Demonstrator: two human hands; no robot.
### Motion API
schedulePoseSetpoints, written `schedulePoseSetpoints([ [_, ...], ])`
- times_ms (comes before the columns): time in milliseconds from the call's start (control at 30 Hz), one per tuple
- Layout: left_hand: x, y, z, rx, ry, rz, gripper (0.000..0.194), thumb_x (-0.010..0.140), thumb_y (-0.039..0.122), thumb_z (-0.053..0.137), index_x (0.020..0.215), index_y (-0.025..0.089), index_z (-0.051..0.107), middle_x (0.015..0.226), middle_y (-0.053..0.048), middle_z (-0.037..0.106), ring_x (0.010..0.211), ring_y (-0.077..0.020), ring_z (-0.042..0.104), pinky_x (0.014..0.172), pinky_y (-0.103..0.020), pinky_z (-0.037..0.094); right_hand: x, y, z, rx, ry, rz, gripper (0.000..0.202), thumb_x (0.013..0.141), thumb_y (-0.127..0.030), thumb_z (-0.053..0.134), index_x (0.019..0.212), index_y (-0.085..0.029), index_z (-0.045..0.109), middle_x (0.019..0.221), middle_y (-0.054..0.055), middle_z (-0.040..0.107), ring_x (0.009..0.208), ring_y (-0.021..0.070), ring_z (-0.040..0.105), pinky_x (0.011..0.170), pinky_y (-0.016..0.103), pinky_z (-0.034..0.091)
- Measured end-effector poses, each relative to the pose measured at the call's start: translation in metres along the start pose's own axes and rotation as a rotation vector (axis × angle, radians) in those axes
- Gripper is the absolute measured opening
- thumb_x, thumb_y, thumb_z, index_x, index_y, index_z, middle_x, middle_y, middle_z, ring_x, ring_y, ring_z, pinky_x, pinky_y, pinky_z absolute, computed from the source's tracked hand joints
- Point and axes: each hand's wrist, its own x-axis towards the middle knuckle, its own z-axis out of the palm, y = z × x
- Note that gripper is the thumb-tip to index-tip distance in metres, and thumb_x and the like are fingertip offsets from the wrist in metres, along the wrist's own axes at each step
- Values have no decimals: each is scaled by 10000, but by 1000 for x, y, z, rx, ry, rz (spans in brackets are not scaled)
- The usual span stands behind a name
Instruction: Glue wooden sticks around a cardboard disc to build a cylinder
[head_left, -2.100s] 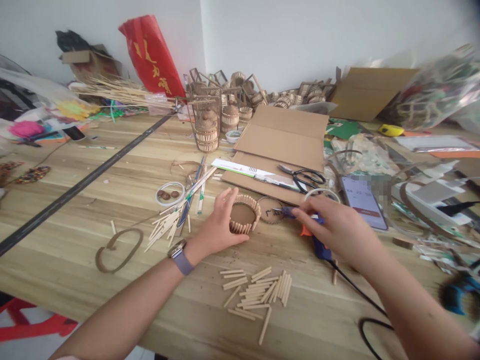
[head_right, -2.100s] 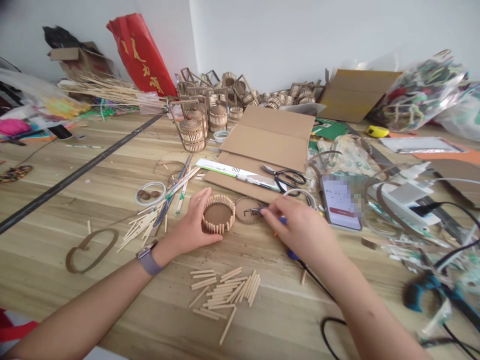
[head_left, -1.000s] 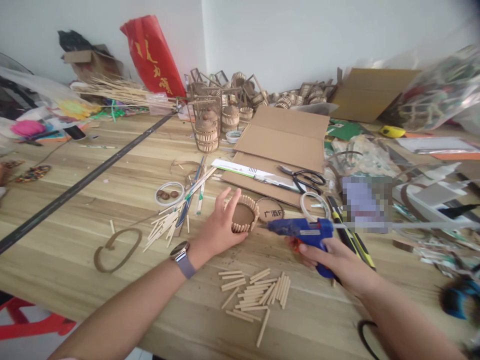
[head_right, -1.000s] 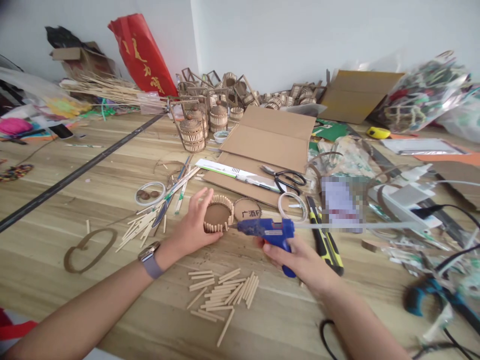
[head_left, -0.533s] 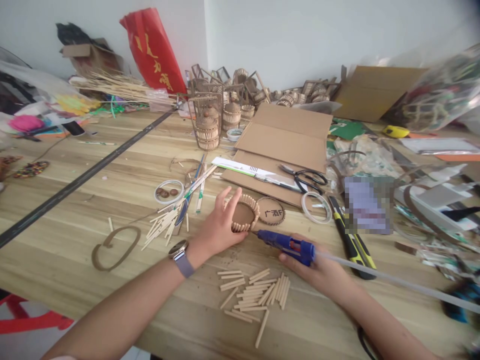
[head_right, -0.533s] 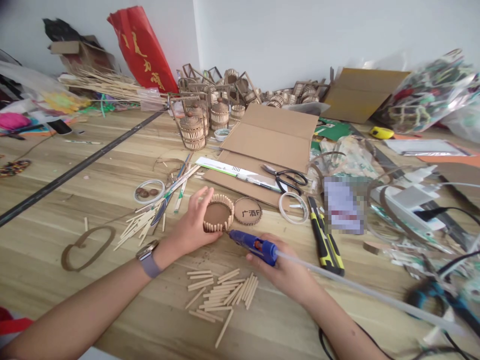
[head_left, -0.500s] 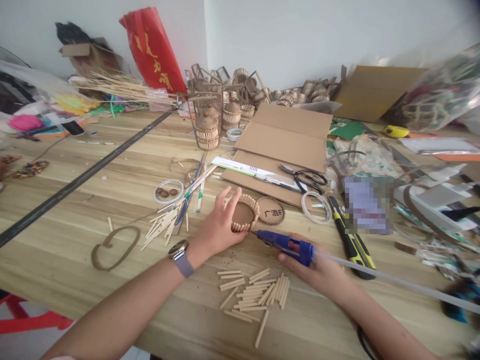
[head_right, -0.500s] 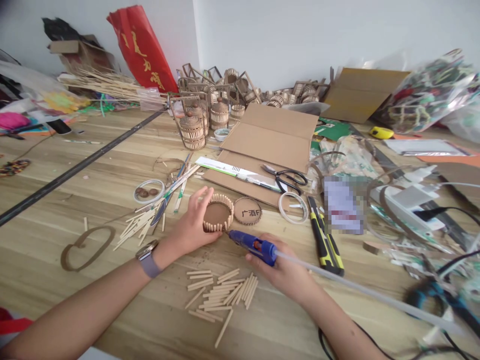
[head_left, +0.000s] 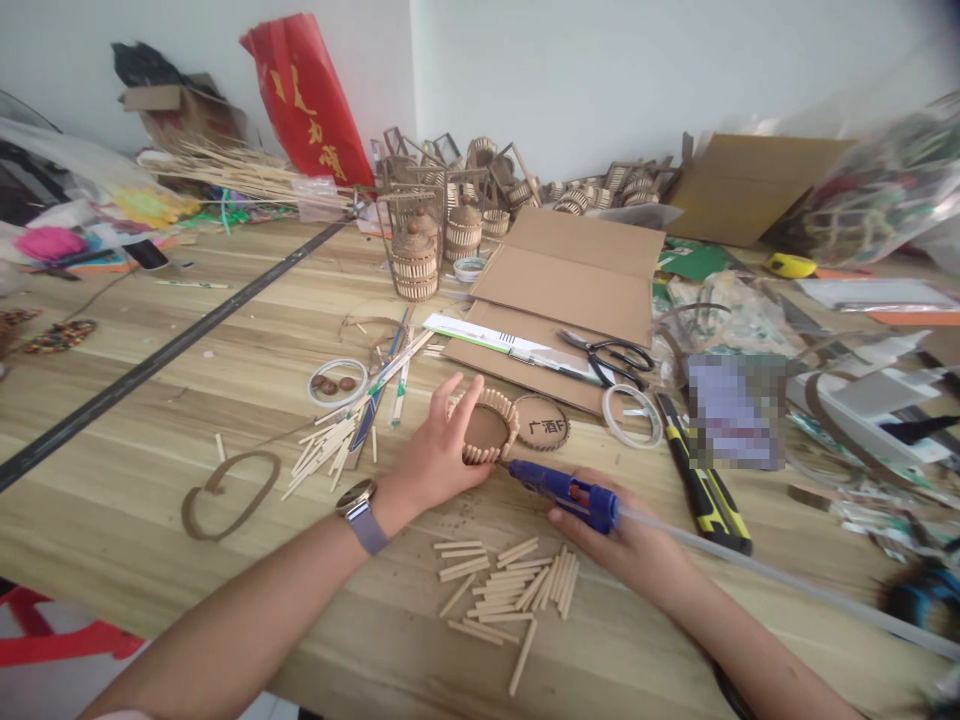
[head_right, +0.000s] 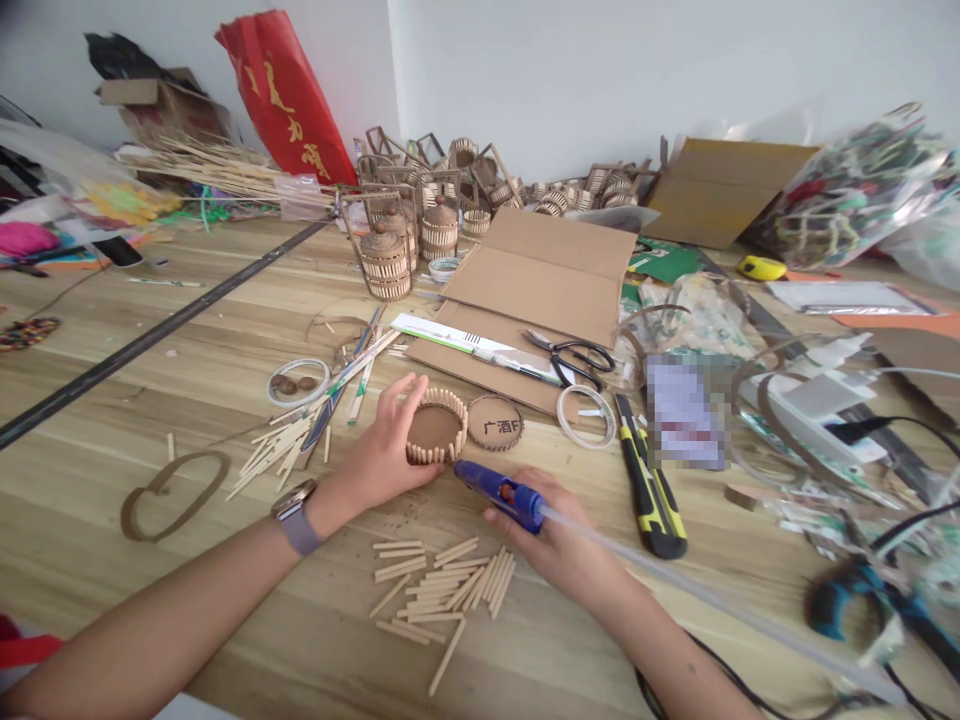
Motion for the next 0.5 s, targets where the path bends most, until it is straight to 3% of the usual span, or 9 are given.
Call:
schedulePoseSetpoints([
  [500, 0, 1, 0, -3, 7, 6, 1141, 681, 165, 796, 1511, 332, 31, 1520, -164, 203, 1405, -380, 325, 1073, -549, 421, 1, -1, -1, -55, -5, -71, 238, 888, -416, 545, 743, -228, 573, 707, 37, 631, 702, 215, 629, 649, 331, 513],
])
